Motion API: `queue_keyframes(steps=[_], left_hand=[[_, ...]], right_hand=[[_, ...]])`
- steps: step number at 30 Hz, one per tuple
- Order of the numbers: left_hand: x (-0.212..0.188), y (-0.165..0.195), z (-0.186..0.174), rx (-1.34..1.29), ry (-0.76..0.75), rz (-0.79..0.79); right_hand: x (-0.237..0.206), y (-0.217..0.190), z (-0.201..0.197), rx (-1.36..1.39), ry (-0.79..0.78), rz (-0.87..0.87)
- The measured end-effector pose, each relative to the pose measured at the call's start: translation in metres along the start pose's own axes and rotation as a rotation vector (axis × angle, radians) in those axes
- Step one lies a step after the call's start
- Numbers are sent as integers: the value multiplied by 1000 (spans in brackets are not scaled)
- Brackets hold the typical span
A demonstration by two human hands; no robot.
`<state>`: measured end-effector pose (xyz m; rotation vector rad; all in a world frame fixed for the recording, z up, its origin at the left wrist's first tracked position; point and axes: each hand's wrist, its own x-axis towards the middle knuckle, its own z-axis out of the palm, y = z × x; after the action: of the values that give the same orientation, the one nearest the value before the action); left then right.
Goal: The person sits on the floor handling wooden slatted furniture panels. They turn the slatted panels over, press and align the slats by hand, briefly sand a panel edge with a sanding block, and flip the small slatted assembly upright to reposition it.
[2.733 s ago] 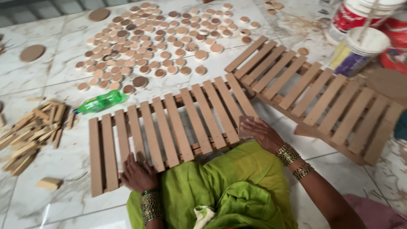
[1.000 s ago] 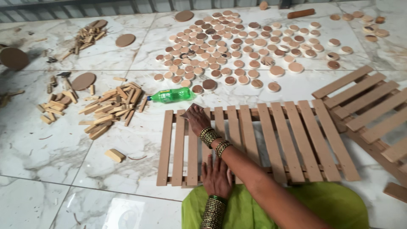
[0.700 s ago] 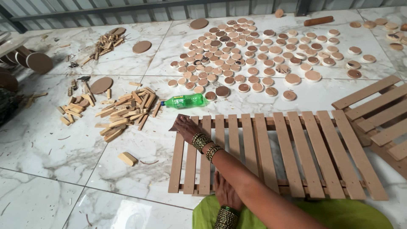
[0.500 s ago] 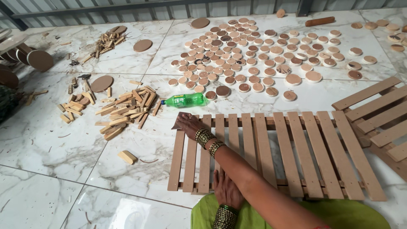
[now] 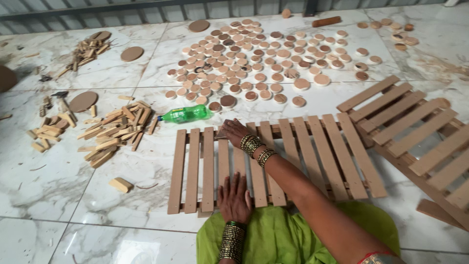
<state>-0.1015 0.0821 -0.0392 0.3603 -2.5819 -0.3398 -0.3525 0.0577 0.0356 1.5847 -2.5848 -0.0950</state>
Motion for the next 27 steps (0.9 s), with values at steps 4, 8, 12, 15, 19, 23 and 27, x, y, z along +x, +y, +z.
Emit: queue_keyframes(steps=[4,8,12,15,19,23,27], left_hand=[[-1,5,-1,38,-20,-15],[-3,7,2,69,-19,-7],[-4,7,5,84,-2,10],[-4,7,6,89,-6,10],[-3,10,5,104,-7,4],[-2,11,3,100,-7,-8],[-2,11,5,107,-24,-24]], right_hand=[[-45,41,4,28,21,79],[-86,81,2,31,40,152],[-122,109,5,147,-7,236],[-129,113,11,63,167,154],[-129,118,18,93,116,162],[-144,118,26,-4,314,-40],[-163,107,36,93,145,-45]])
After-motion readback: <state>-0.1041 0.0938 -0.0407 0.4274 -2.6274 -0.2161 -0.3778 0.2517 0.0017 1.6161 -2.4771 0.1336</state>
